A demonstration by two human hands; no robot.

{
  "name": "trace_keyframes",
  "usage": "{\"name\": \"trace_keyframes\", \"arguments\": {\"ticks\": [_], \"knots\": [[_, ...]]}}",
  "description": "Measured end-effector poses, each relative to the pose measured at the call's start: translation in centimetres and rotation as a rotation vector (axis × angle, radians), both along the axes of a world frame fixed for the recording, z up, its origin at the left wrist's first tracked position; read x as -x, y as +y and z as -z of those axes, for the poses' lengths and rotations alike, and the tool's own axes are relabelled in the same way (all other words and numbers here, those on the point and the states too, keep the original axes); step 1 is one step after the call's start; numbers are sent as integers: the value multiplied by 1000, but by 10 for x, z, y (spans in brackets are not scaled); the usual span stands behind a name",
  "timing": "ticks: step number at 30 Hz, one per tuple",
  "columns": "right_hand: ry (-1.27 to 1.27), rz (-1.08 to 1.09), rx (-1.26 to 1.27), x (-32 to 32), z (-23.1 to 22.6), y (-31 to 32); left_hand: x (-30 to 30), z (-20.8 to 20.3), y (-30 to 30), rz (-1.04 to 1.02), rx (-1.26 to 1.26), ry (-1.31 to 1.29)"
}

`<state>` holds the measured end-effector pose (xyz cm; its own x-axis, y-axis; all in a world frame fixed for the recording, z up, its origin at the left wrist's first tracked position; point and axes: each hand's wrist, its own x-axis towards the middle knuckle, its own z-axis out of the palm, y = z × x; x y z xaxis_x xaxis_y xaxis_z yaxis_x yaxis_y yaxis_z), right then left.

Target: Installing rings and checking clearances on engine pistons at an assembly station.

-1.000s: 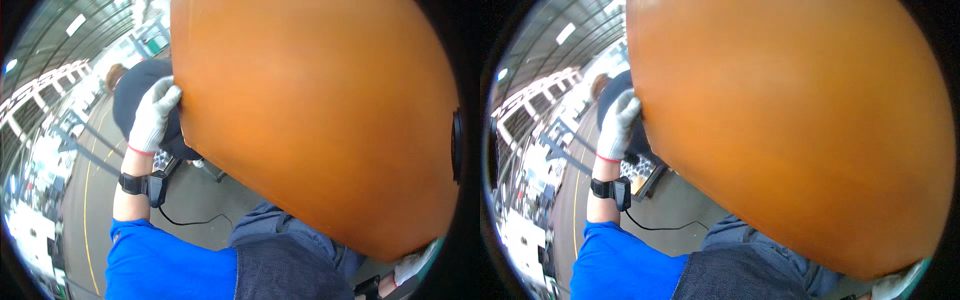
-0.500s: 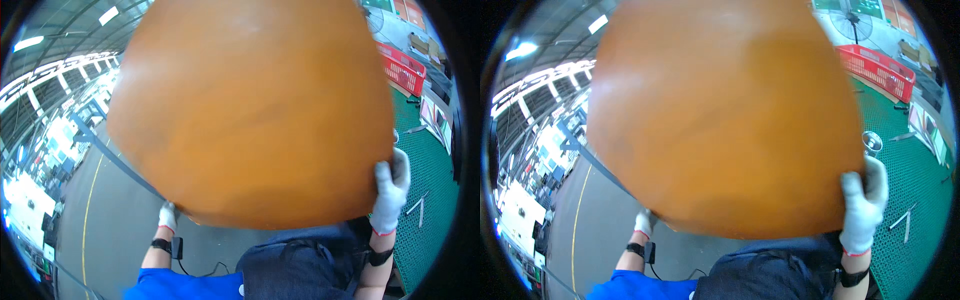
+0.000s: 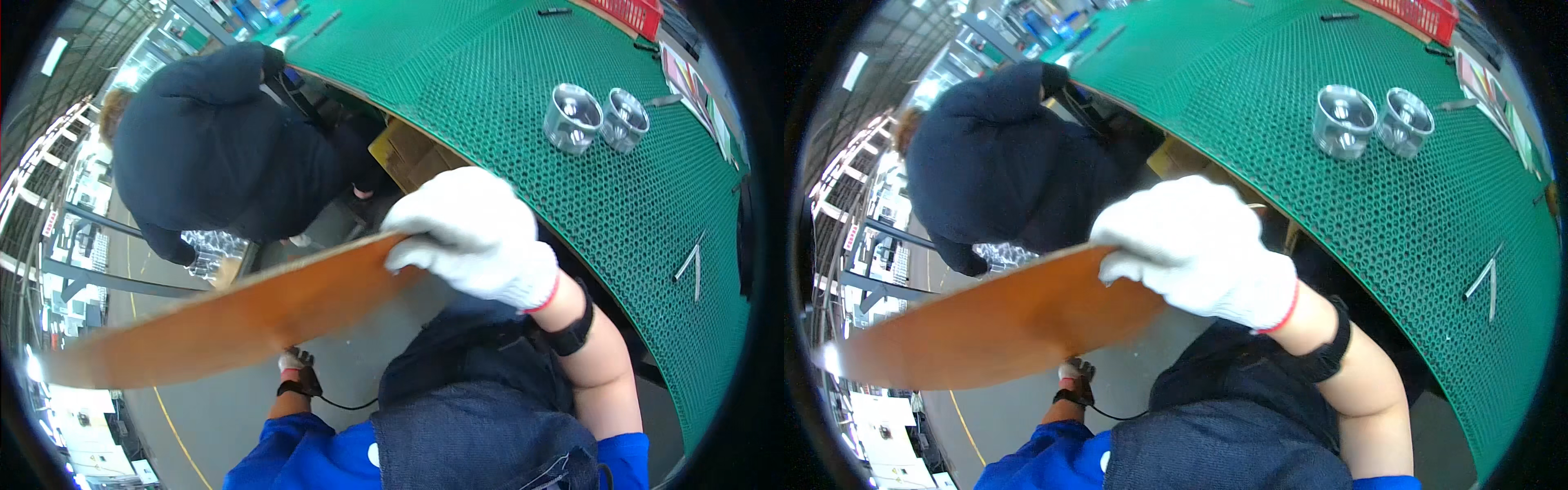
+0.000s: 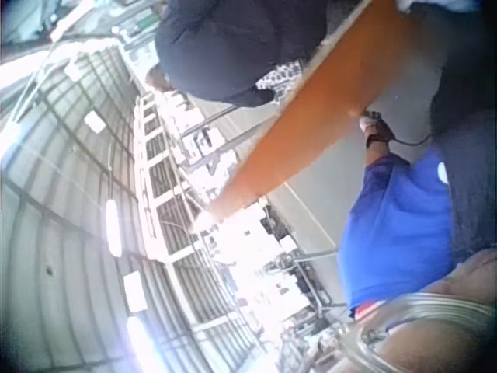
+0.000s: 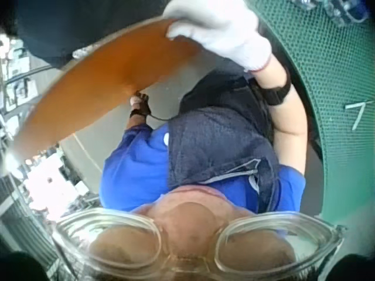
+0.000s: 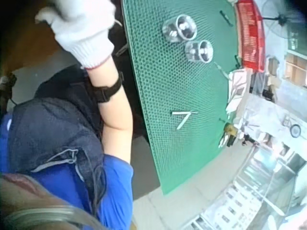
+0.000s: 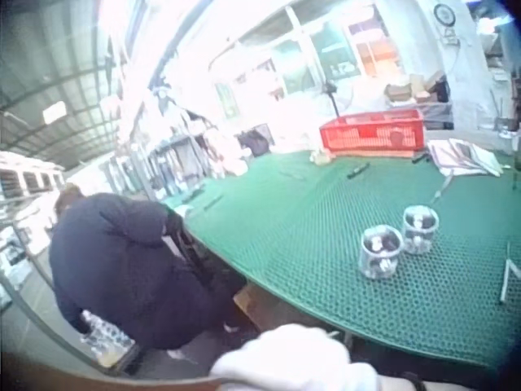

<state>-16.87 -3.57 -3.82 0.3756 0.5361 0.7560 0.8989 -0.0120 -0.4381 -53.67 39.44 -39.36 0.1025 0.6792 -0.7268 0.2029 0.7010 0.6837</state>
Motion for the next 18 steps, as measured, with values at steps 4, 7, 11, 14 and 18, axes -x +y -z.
{"name": "trace_keyframes", "arguments": {"ticks": [4, 7, 11, 14, 18], "knots": [[-37, -100, 233, 8, 79, 32, 66, -12, 31, -92, -218, 292], [31, -268, 448, 36, 137, 52, 55, -27, 8, -39, -299, 292], [-22, -221, 350, 44, 141, 50, 1, -92, -47, 53, -473, 258], [31, -278, 349, 33, 140, 32, 9, -112, -29, 85, -369, 256], [19, -142, 324, 14, 146, 3, 4, -143, -24, 603, -572, 489]]}}
